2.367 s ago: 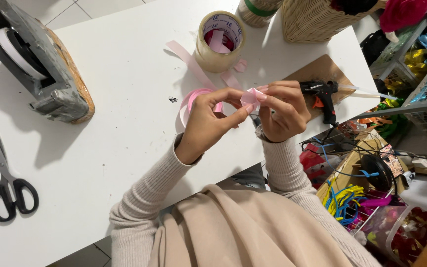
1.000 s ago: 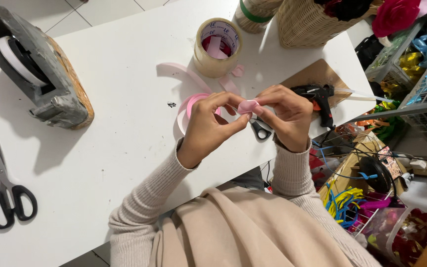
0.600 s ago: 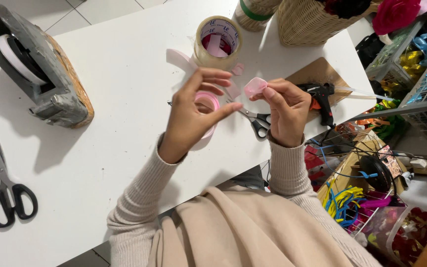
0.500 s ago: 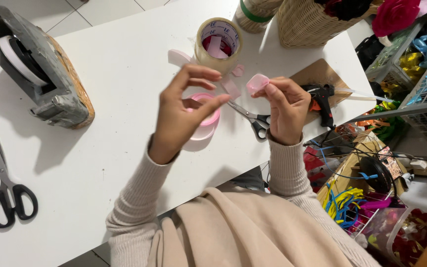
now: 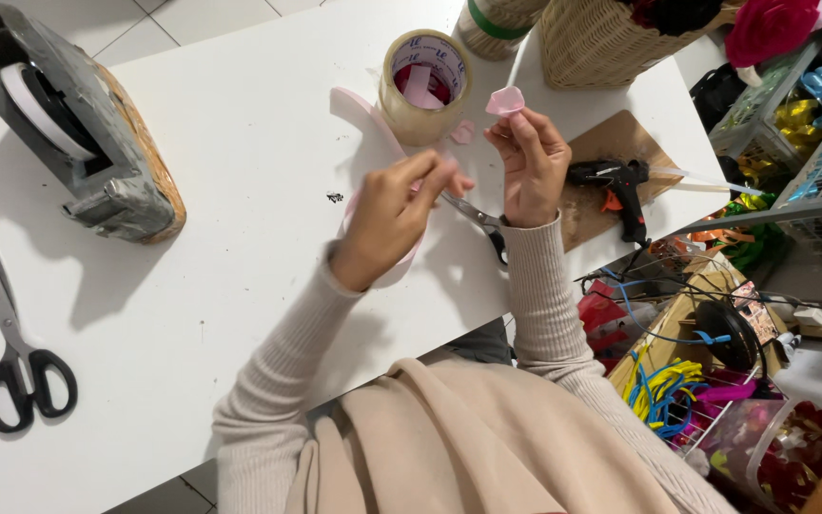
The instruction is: The person folds a pink ribbon into a small shape, applies hot glue to secure it, and trims the edges with scissors. They repeat this process to create multiple small folded ribbon pieces on a white table.
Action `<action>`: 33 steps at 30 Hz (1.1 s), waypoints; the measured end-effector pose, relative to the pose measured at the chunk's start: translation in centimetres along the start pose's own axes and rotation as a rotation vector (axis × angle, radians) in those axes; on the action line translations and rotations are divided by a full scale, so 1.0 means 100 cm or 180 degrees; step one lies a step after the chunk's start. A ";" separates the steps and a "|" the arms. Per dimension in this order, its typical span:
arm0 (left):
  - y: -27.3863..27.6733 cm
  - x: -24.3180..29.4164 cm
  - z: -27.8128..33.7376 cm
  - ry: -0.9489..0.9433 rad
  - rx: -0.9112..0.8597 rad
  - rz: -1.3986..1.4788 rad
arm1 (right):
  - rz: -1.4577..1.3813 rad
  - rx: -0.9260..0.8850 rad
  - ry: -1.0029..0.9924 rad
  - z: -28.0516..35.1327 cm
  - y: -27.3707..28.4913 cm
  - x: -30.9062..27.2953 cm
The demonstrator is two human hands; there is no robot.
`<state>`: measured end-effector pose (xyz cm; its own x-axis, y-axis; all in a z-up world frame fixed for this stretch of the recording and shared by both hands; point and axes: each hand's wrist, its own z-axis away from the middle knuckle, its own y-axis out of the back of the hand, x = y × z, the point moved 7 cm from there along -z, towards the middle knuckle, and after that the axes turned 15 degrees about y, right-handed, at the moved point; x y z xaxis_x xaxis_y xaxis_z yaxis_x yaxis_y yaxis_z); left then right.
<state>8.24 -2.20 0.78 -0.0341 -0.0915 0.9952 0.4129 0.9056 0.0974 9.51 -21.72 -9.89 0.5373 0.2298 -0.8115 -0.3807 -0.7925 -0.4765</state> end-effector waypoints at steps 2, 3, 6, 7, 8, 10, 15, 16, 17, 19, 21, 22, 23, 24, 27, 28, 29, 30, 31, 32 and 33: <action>-0.021 -0.036 -0.011 0.0673 -0.0163 0.0475 | -0.0094 -0.0044 0.0004 0.005 -0.002 0.007; -0.034 -0.060 -0.015 0.1325 -0.0326 0.0952 | -0.0193 -0.0093 0.0022 0.006 -0.004 0.011; -0.038 -0.064 -0.014 0.1388 -0.0215 0.1384 | -0.0136 -0.0414 0.0064 0.013 -0.015 0.012; -0.041 -0.072 -0.017 0.1396 -0.0220 0.1382 | -0.0133 -0.0406 0.0061 0.014 -0.020 0.008; -0.040 -0.078 -0.020 0.1332 -0.0127 0.1540 | -0.0065 -0.0647 0.0147 0.017 -0.030 0.001; -0.039 -0.088 -0.023 0.1272 -0.0037 0.1693 | 0.0003 -0.0881 0.0232 0.020 -0.035 0.000; -0.036 -0.094 -0.027 0.1298 -0.0141 0.1911 | -0.0249 -0.1062 0.0143 0.021 -0.027 0.015; -0.035 -0.097 -0.028 0.1303 -0.0146 0.1912 | -0.0245 -0.1056 0.0142 0.020 -0.027 0.014; -0.036 -0.098 -0.030 0.1224 -0.0278 0.2015 | -0.0352 -0.0960 0.0050 0.019 -0.027 0.015; -0.036 -0.098 -0.030 0.1145 -0.0434 0.2114 | -0.0450 -0.0848 -0.0026 0.017 -0.026 0.013; -0.041 -0.097 -0.026 0.1506 -0.0919 0.2563 | -0.0331 -0.0557 -0.0006 0.015 -0.023 0.009; -0.039 -0.091 -0.025 0.1503 -0.0924 0.2558 | -0.0333 -0.0554 0.0001 0.015 -0.024 0.008; -0.037 -0.083 -0.025 0.1425 -0.1063 0.2672 | -0.0339 -0.0369 -0.0043 0.014 -0.021 0.009; -0.036 -0.075 -0.022 0.1359 -0.1198 0.2792 | -0.0341 -0.0179 -0.0100 0.016 -0.016 0.010; -0.024 -0.062 -0.022 0.1208 -0.1408 0.3824 | -0.0222 0.0034 -0.0172 0.009 0.003 0.019; -0.018 -0.057 -0.020 0.1210 -0.1411 0.3821 | -0.0224 0.0038 -0.0171 0.008 0.004 0.018; -0.010 -0.046 -0.018 0.0981 -0.1541 0.4034 | -0.0132 0.0101 -0.0206 0.008 0.006 0.017; -0.002 -0.036 -0.016 0.0749 -0.1668 0.4239 | -0.0043 0.0167 -0.0242 0.008 0.008 0.016; 0.007 -0.033 -0.014 0.0753 -0.1669 0.4232 | -0.0048 0.0173 -0.0242 0.006 0.010 0.017; 0.018 -0.028 -0.012 0.0549 -0.1671 0.4225 | -0.0047 0.0186 -0.0208 0.004 0.011 0.016; 0.029 -0.022 -0.009 0.0344 -0.1671 0.4216 | -0.0046 0.0199 -0.0173 0.002 0.013 0.016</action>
<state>10.37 0.22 -1.15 0.6945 0.6337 0.3406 0.3688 0.0929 -0.9248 9.70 -22.26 -11.92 0.5020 0.2727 -0.8207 -0.4203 -0.7525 -0.5071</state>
